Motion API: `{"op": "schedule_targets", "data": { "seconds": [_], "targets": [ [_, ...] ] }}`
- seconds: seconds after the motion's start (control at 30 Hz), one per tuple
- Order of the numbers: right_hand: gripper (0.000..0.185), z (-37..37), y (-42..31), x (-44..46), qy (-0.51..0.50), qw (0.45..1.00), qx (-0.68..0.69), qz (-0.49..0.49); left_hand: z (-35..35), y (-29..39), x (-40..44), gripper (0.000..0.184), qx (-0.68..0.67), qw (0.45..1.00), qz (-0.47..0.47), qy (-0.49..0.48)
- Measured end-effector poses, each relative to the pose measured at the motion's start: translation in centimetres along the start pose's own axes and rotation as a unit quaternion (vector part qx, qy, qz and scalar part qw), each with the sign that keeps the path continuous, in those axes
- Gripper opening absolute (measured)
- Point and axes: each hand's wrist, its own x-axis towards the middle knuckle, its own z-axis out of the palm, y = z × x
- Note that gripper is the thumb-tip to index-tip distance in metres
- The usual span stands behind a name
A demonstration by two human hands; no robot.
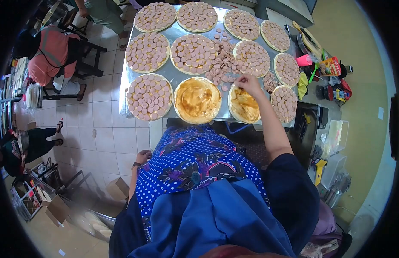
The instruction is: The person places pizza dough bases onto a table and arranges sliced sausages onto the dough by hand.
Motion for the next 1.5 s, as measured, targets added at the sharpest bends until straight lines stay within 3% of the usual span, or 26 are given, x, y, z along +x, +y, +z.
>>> {"op": "schedule_targets", "data": {
  "seconds": [0.13,0.2,0.3,0.4,0.5,0.63,0.7,0.83,0.9,0.93,1.0,1.07,1.17,1.27,1.33,1.47,1.5],
  "targets": [
    [0.013,0.9,0.2,-1.8,0.026,0.998,-0.049,-0.016,0.4,1.5,-0.1,0.025,0.035,0.999,0.009,-0.003],
    [0.012,0.8,-0.3,-1.8,0.04,0.984,-0.169,-0.025,0.3,2.5,-0.2,0.025,0.049,0.999,0.005,-0.002],
    [0.016,1.1,-1.2,-0.9,0.084,0.968,-0.228,-0.054,0.1,3.4,-0.4,0.025,0.062,0.998,0.008,0.001],
    [0.02,2.1,-2.2,1.4,0.114,0.97,-0.166,-0.138,0.1,3.0,-0.1,0.025,0.062,0.998,0.012,0.0],
    [0.021,3.7,-3.6,2.3,0.061,0.962,-0.259,-0.056,0.2,2.5,0.0,0.026,0.052,0.999,0.003,0.002],
    [0.02,4.9,-3.6,2.6,0.042,0.948,-0.316,-0.027,0.1,1.6,-0.7,0.026,0.031,0.999,-0.024,0.014],
    [0.02,4.3,-2.7,2.4,0.054,0.984,-0.165,-0.044,0.2,0.9,-0.9,0.025,0.03,0.999,-0.009,0.017],
    [0.02,2.0,-1.8,0.7,0.035,0.998,-0.04,-0.031,-0.4,-1.5,-0.2,0.024,0.011,1.0,0.0,0.008],
    [0.018,1.5,-1.6,-1.0,-0.037,0.995,0.049,0.073,-0.4,-1.8,0.0,0.024,-0.016,1.0,-0.004,-0.003],
    [0.018,1.6,-1.2,-1.5,-0.036,0.995,0.049,0.074,-0.1,-1.0,-0.5,0.025,0.012,1.0,-0.012,0.006],
    [0.018,2.0,-0.3,-2.4,0.0,0.995,-0.104,0.006,0.1,-0.2,-0.7,0.025,0.042,0.999,-0.021,0.014],
    [0.017,2.2,0.2,-2.8,0.018,0.993,-0.111,-0.017,-0.4,-0.8,0.6,0.027,0.059,0.998,0.017,-0.012],
    [0.019,2.2,-2.5,-3.5,0.022,0.978,-0.206,-0.005,-0.1,1.9,-0.1,0.027,0.073,0.997,-0.001,-0.008],
    [0.021,3.1,-3.6,-2.8,0.083,0.972,-0.209,-0.068,-0.4,1.4,1.2,0.026,0.056,0.998,0.005,-0.006],
    [0.021,4.0,-3.7,-2.2,0.069,0.937,-0.293,-0.176,-0.5,1.5,1.5,0.025,0.026,1.0,0.002,-0.014],
    [0.02,5.1,-2.9,-1.1,0.067,0.928,-0.315,-0.189,-0.1,2.1,0.5,0.025,0.015,1.0,-0.001,-0.006],
    [0.02,4.6,-3.3,-1.1,0.018,0.952,-0.275,-0.133,0.0,2.1,0.1,0.025,0.043,0.999,-0.006,-0.001]
  ]
}}
